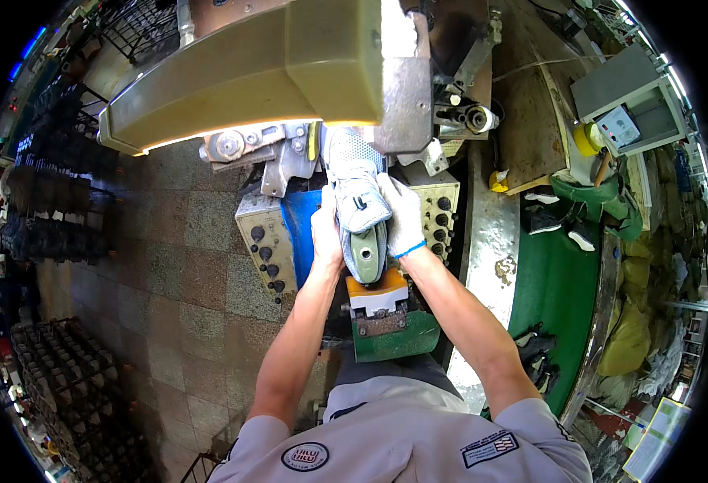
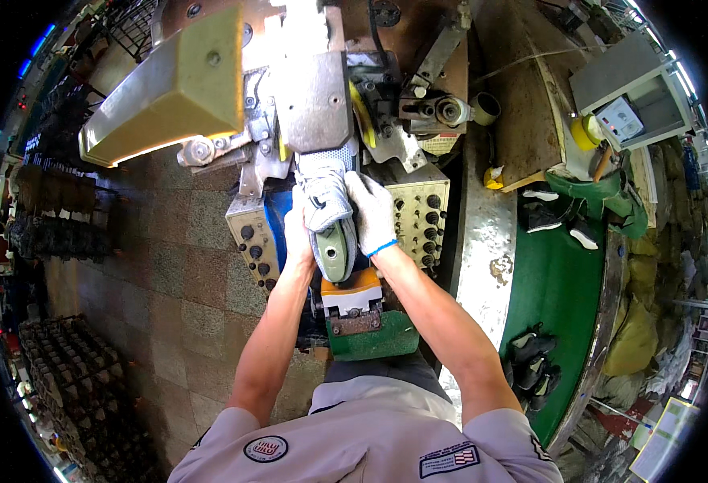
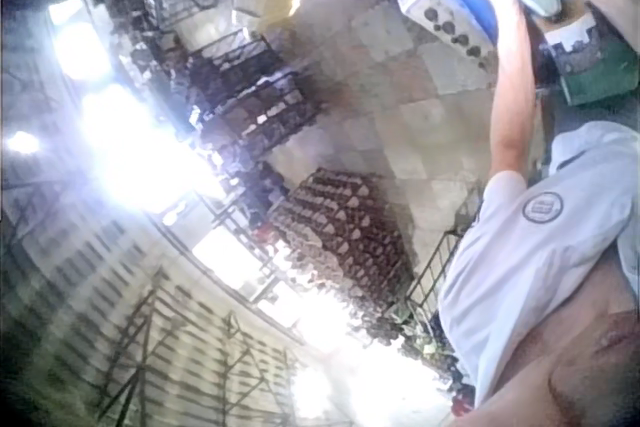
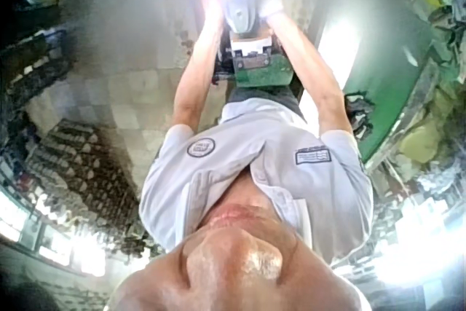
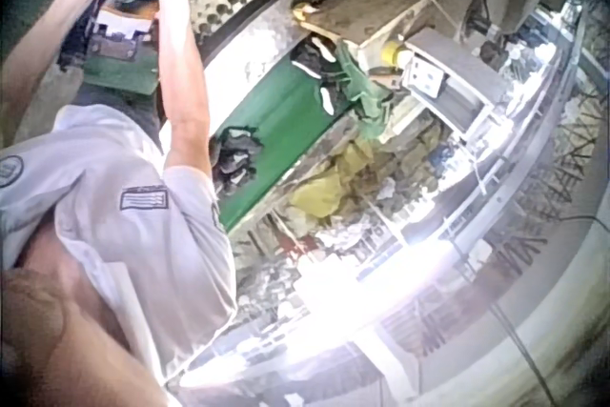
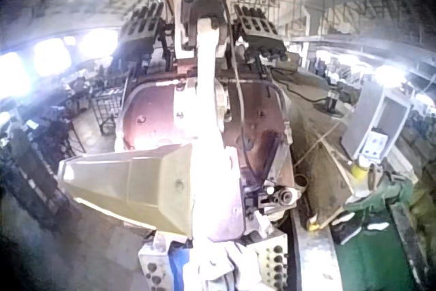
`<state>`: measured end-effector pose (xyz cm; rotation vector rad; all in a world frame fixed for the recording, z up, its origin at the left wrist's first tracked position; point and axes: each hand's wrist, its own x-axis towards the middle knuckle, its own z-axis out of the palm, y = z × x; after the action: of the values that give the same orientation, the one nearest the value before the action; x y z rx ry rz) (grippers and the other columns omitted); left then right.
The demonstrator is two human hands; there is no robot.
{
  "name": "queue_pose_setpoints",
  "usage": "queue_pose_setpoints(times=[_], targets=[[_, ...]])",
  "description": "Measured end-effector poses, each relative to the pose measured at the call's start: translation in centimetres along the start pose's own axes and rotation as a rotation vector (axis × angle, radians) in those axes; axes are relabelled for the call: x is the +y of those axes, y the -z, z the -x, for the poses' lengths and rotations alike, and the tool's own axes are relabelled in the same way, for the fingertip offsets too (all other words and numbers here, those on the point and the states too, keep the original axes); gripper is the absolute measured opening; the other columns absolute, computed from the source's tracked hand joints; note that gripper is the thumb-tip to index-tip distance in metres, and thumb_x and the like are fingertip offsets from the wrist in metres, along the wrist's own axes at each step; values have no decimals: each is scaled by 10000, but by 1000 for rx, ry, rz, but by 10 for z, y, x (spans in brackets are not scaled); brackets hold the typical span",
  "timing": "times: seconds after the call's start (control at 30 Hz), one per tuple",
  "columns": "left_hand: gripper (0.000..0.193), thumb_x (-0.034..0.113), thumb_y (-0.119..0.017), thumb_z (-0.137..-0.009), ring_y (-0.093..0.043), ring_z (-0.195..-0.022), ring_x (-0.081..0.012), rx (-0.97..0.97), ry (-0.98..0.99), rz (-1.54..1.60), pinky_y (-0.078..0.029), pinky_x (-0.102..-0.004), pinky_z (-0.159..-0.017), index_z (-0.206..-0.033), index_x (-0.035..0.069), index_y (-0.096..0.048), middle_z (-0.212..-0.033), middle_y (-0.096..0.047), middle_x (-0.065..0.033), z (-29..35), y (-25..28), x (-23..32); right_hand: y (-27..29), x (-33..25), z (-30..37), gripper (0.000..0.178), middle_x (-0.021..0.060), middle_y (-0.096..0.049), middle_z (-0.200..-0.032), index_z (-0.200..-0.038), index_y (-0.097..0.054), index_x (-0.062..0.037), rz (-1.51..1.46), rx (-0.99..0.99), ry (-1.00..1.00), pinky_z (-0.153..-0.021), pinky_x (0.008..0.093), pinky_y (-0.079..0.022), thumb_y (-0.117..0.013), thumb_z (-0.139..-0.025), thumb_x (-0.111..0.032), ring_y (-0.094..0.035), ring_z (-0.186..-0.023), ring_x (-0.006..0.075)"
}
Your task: The person places shoes onto a lasting machine and uses its controls to shape the footwear, then places the lasted shoes onto a conveyor belt.
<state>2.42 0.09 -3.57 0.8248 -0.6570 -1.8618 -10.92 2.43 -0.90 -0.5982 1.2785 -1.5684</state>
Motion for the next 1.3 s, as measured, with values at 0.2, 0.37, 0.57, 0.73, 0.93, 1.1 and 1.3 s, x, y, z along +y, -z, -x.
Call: queue_pose_setpoints(times=[0.2, 0.37, 0.57, 0.73, 0.93, 1.1, 1.3], targets=[[574, 459, -372, -1082, -656, -942, -150, 43, -28, 22, -518, -304, -859, -1193, -29, -652, -1088, -705, -82, 0, -5, -7, -6, -18, 3, 274, 8, -644, -896, -1021, -685, 29, -40, 8, -37, -744, 252, -445, -652, -964, -237, -518, -810, 84], [472, 386, -347, -1095, -650, -931, -161, 52, 71, 125, -523, -310, -882, -1197, 9, -612, -1060, -684, -65, 1, -10, -1, -3, -10, 0, 267, 1, -656, -888, -1038, -696, 33, 6, 24, -3, -733, 247, -452, -656, -962, -219, -530, -801, 80], [455, 395, -312, -1104, -615, -878, -139, 84, 32, 128, -516, -287, -852, -1155, 43, -596, -992, -649, -36, -2, -5, -12, -5, -13, -3, 251, -3, -635, -842, -985, -697, 18, 21, 25, -18, -699, 255, -443, -642, -977, -227, -529, -770, 73], [492, 420, -357, -1089, -655, -943, -176, 95, 78, 115, -532, -329, -877, -1213, 16, -607, -1071, -683, -70, 0, -13, 1, -5, -11, 1, 270, 3, -662, -894, -1051, -702, 40, -54, 56, -46, -721, 249, -457, -649, -972, -213, -543, -788, 78], [482, 405, -373, -1088, -664, -932, -168, 102, 102, 116, -544, -323, -865, -1215, 3, -607, -1069, -687, -75, 0, -8, -1, -4, -3, -3, 287, 12, -673, -924, -1093, -696, 53, -127, 62, -59, -737, 244, -463, -649, -975, -204, -553, -809, 79], [480, 402, -370, -1088, -668, -939, -157, 67, 68, 131, -548, -313, -867, -1213, 8, -613, -1066, -696, -73, -6, -5, -3, -9, -10, -2, 278, 7, -665, -905, -1077, -693, 57, -13, 81, -22, -727, 243, -459, -648, -974, -198, -531, -800, 67], [391, 231, -365, -1062, -687, -956, -187, 59, 34, 67, -565, -333, -874, -1240, -21, -603, -1097, -698, -116, -13, 15, -16, -12, -13, 1, 266, 6, -655, -855, -1047, -692, 55, 194, 93, 86, -683, 245, -453, -640, -964, -192, -509, -767, 66]])
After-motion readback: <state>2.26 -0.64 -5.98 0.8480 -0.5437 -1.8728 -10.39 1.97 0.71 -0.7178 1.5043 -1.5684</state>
